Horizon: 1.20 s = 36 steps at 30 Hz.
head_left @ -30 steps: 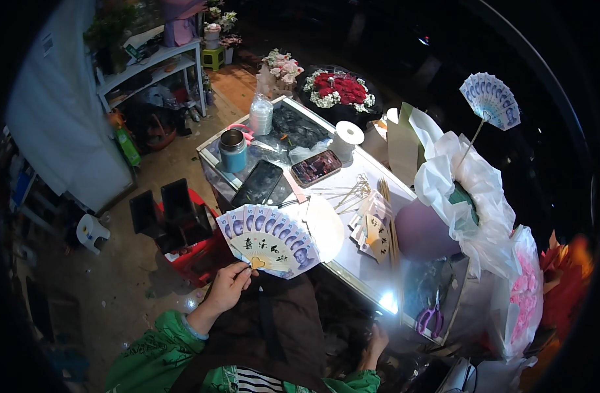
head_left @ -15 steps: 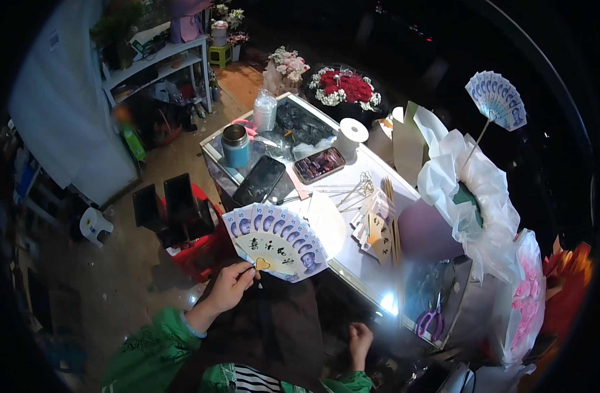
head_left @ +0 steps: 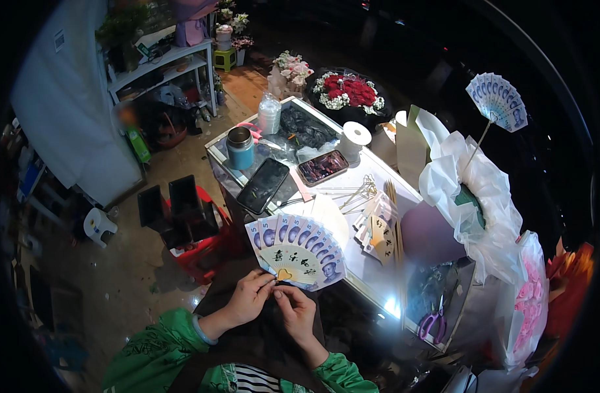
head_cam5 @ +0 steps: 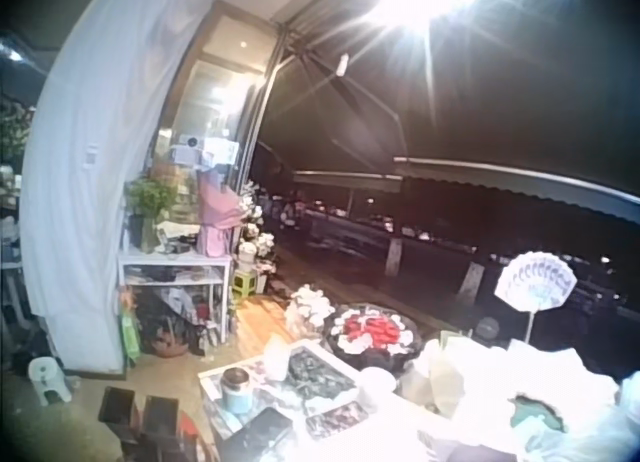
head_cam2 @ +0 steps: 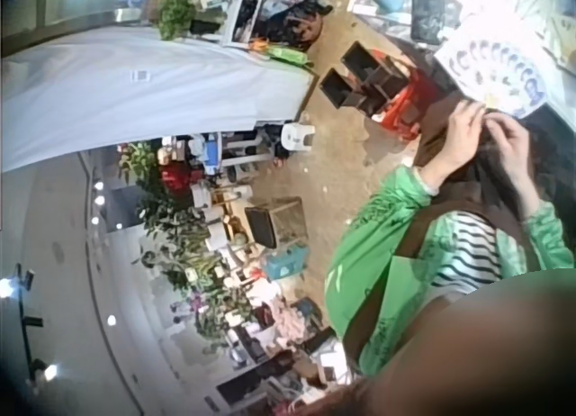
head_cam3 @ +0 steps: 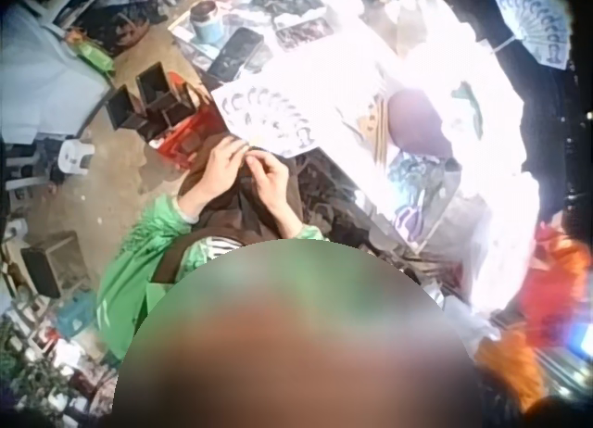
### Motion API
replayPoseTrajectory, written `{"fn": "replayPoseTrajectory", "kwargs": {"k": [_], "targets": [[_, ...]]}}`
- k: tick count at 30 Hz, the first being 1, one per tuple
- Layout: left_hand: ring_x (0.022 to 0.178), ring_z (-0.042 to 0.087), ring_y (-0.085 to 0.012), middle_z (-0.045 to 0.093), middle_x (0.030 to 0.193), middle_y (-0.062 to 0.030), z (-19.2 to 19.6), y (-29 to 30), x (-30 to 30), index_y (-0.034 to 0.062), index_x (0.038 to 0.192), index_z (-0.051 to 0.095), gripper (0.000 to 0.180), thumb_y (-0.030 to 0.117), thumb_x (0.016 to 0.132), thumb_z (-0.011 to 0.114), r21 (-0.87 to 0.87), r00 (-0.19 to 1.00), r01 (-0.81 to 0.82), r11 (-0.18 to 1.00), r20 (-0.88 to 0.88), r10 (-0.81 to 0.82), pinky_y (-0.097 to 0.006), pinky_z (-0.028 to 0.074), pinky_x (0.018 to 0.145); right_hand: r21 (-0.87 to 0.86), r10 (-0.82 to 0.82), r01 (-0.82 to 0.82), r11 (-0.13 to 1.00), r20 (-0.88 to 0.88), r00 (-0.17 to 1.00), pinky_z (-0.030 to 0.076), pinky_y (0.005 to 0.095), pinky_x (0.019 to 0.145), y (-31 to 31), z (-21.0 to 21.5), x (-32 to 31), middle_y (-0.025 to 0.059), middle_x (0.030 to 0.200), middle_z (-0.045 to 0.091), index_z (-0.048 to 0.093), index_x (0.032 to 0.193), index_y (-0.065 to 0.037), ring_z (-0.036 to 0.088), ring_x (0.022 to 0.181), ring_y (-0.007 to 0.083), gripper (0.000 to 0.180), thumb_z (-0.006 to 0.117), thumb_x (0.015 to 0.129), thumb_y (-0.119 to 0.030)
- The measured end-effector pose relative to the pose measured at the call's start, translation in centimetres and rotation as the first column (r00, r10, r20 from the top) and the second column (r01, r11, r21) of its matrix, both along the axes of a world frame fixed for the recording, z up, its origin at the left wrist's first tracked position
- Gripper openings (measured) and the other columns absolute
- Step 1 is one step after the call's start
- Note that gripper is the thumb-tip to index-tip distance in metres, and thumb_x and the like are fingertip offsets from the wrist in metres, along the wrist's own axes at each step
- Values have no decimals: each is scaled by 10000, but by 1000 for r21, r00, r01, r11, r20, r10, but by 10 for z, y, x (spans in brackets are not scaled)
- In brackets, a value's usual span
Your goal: The person assembles decorative fans by attaching printed paper fans to wooden sticks and inserting them into a floral foam base. They use scissors to trim the sticks and arrange the finished fans within a bouquet-like arrangement.
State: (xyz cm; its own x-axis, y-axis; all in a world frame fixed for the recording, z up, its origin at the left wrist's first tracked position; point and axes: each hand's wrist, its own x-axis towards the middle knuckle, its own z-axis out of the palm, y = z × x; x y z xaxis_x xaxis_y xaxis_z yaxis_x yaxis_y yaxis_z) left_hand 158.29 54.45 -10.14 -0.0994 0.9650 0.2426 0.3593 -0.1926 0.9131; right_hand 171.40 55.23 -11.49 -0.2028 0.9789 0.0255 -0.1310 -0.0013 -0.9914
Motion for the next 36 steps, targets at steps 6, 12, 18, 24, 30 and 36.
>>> {"fn": "replayPoseTrajectory", "kwargs": {"k": [6, 12, 18, 24, 30, 36], "targets": [[802, 602, -300, 574, 931, -187, 0, -1, 7, -58, 962, 593, 168, 28, 827, 542, 0, 1000, 20, 1000, -10, -20, -330, 477, 699, 47, -23, 13, 999, 221, 975, 372, 159, 556, 5, 4, 13, -30, 710, 581, 626, 903, 23, 456, 606, 16, 129, 632, 845, -93], [844, 598, -282, 550, 1004, -176, 4, -3, 3, -66, 1011, 581, 194, 25, 852, 515, -90, 992, 109, 990, -48, -114, -324, 477, 733, 26, -38, 33, 999, 244, 969, 347, 153, 530, 6, 1, 12, -46, 662, 544, 599, 839, 22, 418, 576, 5, 117, 629, 848, -91], [869, 578, -228, 521, 1064, -129, 5, -4, 2, -61, 1057, 574, 229, 6, 850, 499, -230, 956, 213, 950, 248, -155, -296, 463, 744, 25, -129, 127, 992, 107, 986, 305, 186, 469, 3, -8, 0, -30, 573, 475, 573, 798, 19, 368, 528, 16, 134, 619, 848, -96], [718, 539, -100, 559, 1037, -103, -5, 4, 5, -43, 981, 605, 160, 20, 867, 511, 89, 973, 147, 985, 166, -160, -231, 440, 608, -4, -148, 148, 989, -3, 989, 322, 173, 504, 0, -13, -3, -30, 635, 506, 567, 813, 16, 402, 565, 12, 103, 611, 848, -70], [614, 520, -70, 502, 987, -65, -3, -1, 2, -47, 981, 612, 147, 33, 887, 531, -166, 857, 168, 972, 512, -61, -205, 420, 545, -220, -86, 12, 975, -328, 941, 375, 173, 552, -4, -15, -9, 21, 716, 588, 574, 867, 10, 495, 628, 35, 73, 594, 858, -60], [570, 506, -66, 519, 892, -57, 6, -3, -4, -43, 928, 593, 107, 37, 886, 537, -230, 761, 283, 931, 644, -72, -197, 423, 497, -318, 21, -225, 921, -536, 844, 420, 207, 547, -1, -13, -6, 92, 742, 625, 573, 908, 6, 560, 613, 127, 103, 564, 873, -91]]}}
